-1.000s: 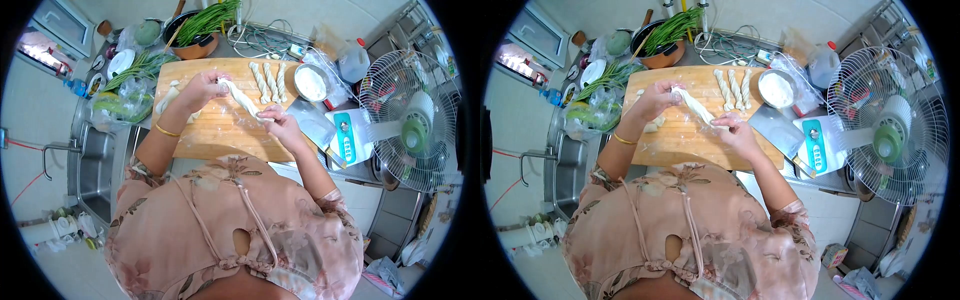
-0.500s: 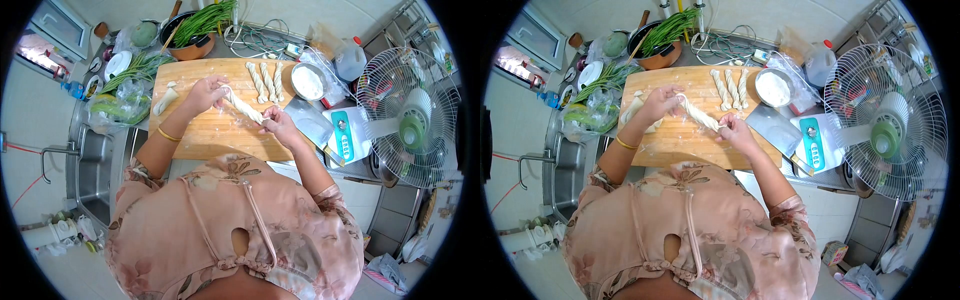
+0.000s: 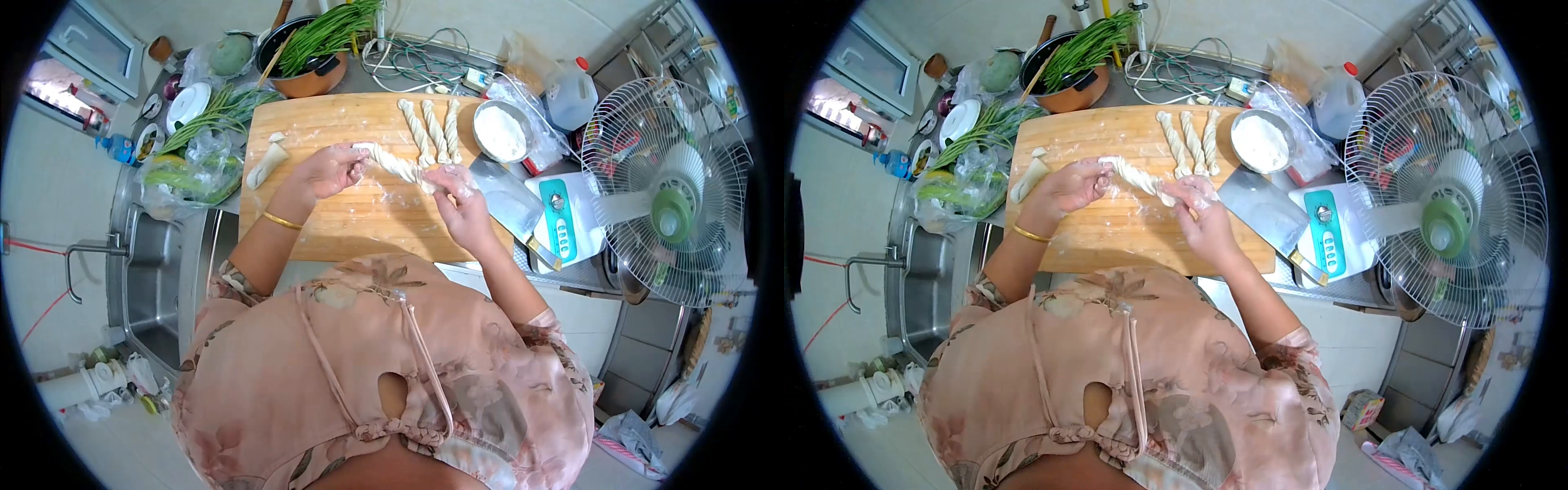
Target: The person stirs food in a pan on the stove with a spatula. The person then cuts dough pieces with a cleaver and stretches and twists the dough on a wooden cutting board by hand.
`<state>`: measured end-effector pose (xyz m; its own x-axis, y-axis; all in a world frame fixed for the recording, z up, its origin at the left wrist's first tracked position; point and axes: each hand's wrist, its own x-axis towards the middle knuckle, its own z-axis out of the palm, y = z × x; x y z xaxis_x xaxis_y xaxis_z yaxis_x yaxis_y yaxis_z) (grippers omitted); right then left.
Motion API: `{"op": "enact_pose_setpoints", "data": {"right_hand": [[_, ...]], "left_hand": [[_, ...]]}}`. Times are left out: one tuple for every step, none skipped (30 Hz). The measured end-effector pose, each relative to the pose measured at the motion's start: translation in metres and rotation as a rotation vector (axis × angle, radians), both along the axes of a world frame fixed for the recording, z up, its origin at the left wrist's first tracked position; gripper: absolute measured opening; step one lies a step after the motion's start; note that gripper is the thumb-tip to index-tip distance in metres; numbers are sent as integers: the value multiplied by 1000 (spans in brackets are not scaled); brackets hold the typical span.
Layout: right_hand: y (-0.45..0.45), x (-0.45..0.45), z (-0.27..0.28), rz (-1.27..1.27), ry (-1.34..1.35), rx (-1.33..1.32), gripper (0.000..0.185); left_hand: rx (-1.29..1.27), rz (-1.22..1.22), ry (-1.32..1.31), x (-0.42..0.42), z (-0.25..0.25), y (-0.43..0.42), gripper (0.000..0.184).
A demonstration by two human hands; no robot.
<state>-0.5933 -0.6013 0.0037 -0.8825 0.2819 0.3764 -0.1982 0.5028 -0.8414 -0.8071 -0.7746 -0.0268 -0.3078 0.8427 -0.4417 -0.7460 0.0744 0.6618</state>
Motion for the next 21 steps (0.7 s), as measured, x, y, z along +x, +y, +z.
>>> {"op": "enact_pose_setpoints", "data": {"right_hand": [[-3,1,5,-16,-46,-2,29],[-5,1,8,-33,-92,-4,29],[-7,2,10,-50,-139,-7,29],[-5,2,7,-44,-103,138,28],[-2,2,3,-39,-66,282,28],[1,3,0,-33,-30,427,27],[3,5,-2,-10,-46,473,23],[3,9,-4,14,-62,519,19],[3,11,-5,38,-79,564,15],[2,12,-4,72,-121,479,14],[0,12,-2,104,-164,393,13],[-1,11,-1,135,-206,306,12],[-2,9,-5,156,-188,366,11],[-3,5,-12,178,-172,427,10],[-3,0,-20,200,-154,487,10],[-3,-6,-26,223,-125,574,9],[-2,-14,-32,244,-96,662,9],[0,-23,-39,264,-66,751,9],[3,-33,-47,260,-108,768,10],[6,-43,-57,255,-150,784,12],[7,-53,-67,249,-191,800,13]], "left_hand": [[-14,-19,53,-4,-5,0,19],[-28,-39,105,-7,-10,0,18],[-43,-59,157,-6,-6,1,18],[-107,-13,187,-4,-2,3,18],[-170,32,218,1,2,6,17],[-232,78,248,6,7,11,17],[-207,115,203,10,6,14,16],[-183,153,157,13,6,18,14],[-158,190,112,14,6,20,13],[-145,168,29,9,-1,20,14],[-131,143,-54,-1,-17,22,15],[-118,117,-137,-11,-31,26,15],[-201,115,6,-19,-42,32,16],[-282,114,149,-27,-53,39,17],[-362,112,293,-36,-60,46,17],[-430,112,448,-43,-60,55,17],[-495,111,604,-49,-61,65,17],[-557,109,763,-55,-62,77,16],[-576,160,707,-60,-62,89,16],[-594,211,652,-66,-63,101,16],[-613,261,597,-73,-64,111,16]]}}
